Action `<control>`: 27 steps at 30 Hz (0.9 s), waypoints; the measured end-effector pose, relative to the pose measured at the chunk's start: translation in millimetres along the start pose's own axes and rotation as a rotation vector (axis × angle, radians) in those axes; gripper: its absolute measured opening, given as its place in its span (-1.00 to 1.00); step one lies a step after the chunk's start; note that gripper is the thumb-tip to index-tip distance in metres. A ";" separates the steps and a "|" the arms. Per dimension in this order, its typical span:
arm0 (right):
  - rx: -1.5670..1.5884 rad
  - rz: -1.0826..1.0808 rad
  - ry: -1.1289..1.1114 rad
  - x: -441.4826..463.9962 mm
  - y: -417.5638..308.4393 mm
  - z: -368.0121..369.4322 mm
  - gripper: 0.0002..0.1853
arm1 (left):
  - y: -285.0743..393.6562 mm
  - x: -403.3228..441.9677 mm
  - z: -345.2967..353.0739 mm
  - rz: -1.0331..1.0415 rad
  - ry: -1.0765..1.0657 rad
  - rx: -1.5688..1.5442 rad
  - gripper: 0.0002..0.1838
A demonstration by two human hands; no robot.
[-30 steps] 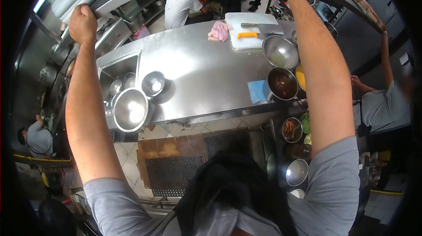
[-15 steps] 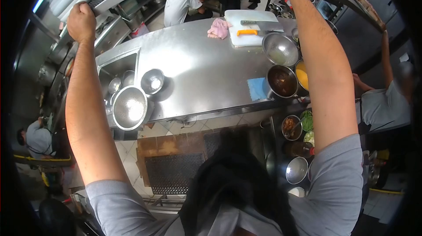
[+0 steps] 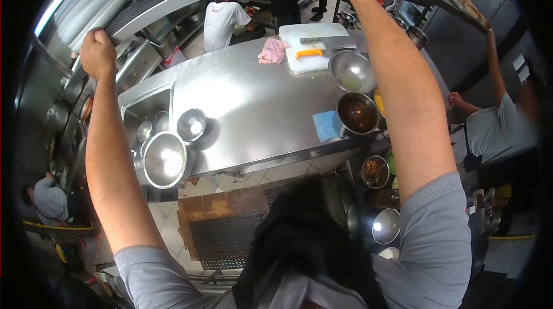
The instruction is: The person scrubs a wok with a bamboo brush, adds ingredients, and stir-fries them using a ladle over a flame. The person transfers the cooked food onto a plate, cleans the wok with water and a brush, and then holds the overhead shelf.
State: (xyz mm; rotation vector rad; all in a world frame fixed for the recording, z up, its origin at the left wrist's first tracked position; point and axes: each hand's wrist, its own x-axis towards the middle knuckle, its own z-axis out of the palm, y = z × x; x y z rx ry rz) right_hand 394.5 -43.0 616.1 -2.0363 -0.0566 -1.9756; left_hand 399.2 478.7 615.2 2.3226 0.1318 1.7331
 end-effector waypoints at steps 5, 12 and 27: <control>-0.027 0.076 -0.085 -0.9 -2.7 -1.6 -0.81 | -2.7 1.1 -2.1 0.038 -0.012 0.013 -0.64; -0.026 0.064 -0.053 -1.5 3.9 4.7 -0.78 | -4.5 -0.3 -1.0 0.032 0.008 0.021 -0.65; -0.101 0.056 -0.059 -1.4 8.3 8.4 -0.81 | -9.4 -5.8 6.6 0.131 0.079 0.049 -0.64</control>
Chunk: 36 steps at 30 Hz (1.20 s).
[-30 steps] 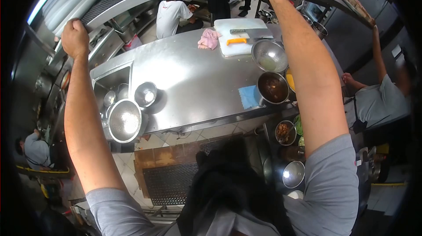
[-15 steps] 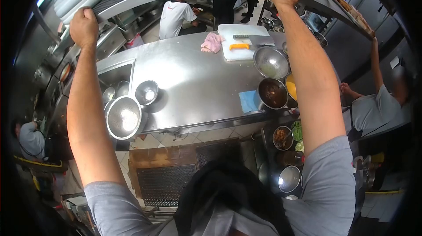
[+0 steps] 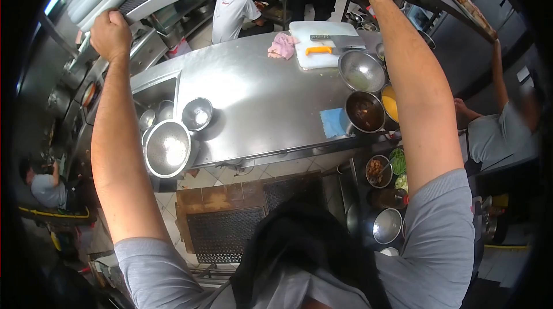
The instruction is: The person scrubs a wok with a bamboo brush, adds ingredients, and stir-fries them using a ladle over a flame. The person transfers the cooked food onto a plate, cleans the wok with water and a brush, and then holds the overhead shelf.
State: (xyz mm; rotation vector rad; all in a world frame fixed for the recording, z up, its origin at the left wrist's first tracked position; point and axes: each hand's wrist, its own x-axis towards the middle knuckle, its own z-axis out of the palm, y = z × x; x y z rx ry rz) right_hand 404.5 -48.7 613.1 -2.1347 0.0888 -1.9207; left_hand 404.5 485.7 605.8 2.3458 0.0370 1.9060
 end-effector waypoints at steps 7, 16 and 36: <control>-0.004 -0.027 0.008 -0.4 2.0 2.5 -0.78 | -0.3 -1.7 0.6 -0.007 0.007 0.019 -0.64; 0.024 -0.008 -0.015 -0.4 -3.4 -3.4 -0.78 | -2.2 -1.2 1.0 0.012 0.016 0.002 -0.65; 0.019 -0.013 -0.028 0.0 -5.6 -5.2 -0.76 | 0.7 -1.5 -1.2 -0.012 0.011 -0.012 -0.63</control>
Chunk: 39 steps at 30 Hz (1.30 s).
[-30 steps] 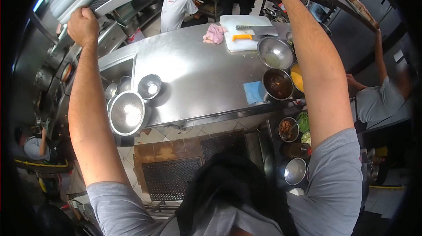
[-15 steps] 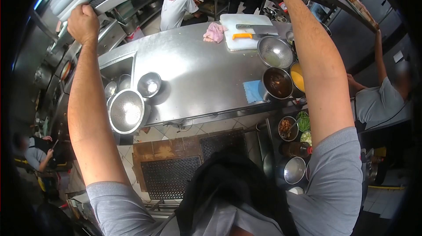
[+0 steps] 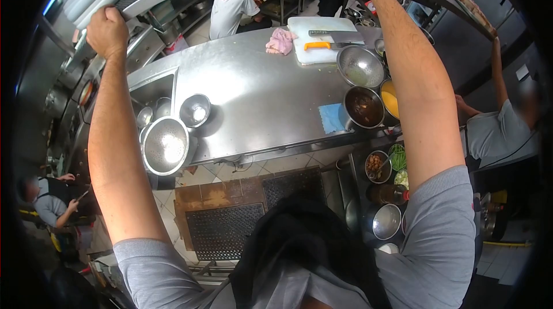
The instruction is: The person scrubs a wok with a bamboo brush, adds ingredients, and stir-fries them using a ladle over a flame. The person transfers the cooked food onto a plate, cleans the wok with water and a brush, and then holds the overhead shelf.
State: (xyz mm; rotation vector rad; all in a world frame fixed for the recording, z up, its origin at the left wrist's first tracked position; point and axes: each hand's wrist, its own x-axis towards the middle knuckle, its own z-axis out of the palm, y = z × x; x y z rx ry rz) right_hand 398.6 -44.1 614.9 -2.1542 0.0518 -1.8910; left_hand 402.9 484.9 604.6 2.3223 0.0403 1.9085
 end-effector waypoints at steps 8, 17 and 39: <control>-0.010 -0.006 0.010 -0.6 1.1 0.6 -0.77 | -1.4 -0.6 1.9 0.022 0.023 -0.010 -0.63; 0.013 0.005 0.052 -2.1 2.4 2.0 -0.76 | 8.0 -1.8 -5.1 -0.021 0.000 -0.009 -0.63; -0.008 0.022 -0.012 -0.8 -2.2 -1.7 -0.78 | -2.6 -2.0 0.3 -0.001 0.000 0.005 -0.65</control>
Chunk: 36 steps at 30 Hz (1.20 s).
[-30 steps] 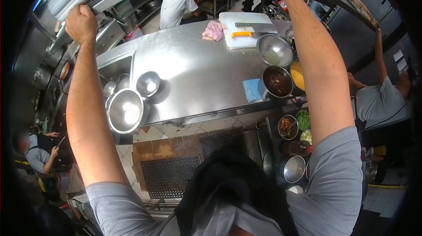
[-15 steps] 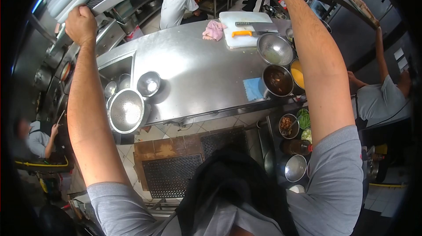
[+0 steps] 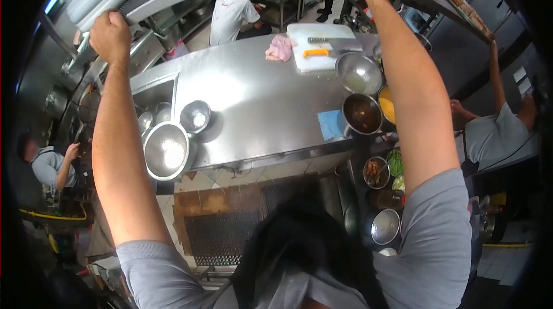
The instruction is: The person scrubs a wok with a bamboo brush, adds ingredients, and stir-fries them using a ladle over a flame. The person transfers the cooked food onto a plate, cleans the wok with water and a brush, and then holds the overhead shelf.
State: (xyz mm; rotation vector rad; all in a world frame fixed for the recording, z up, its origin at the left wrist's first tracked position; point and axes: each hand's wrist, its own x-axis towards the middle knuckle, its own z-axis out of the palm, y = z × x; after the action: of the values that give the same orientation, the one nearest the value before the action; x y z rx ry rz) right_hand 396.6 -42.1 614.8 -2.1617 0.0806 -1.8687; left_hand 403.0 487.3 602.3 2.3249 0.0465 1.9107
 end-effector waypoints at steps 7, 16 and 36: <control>0.027 -0.081 0.063 10.4 8.5 6.6 -0.77 | 4.4 -1.6 0.5 0.023 0.039 -0.002 -0.71; 0.052 -0.078 0.045 9.0 12.1 13.5 -0.84 | 7.3 -2.0 -2.6 0.015 0.050 -0.042 -0.72; 0.053 -0.044 0.019 8.4 9.5 11.0 -0.79 | 10.5 -1.6 -6.3 0.030 0.048 -0.031 -0.73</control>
State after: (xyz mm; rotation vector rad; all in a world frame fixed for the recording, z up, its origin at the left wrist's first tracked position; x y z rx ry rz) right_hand 410.0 -51.2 619.1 -2.1277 -0.0116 -1.8932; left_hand 395.9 477.2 603.1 2.2726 -0.0134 1.9665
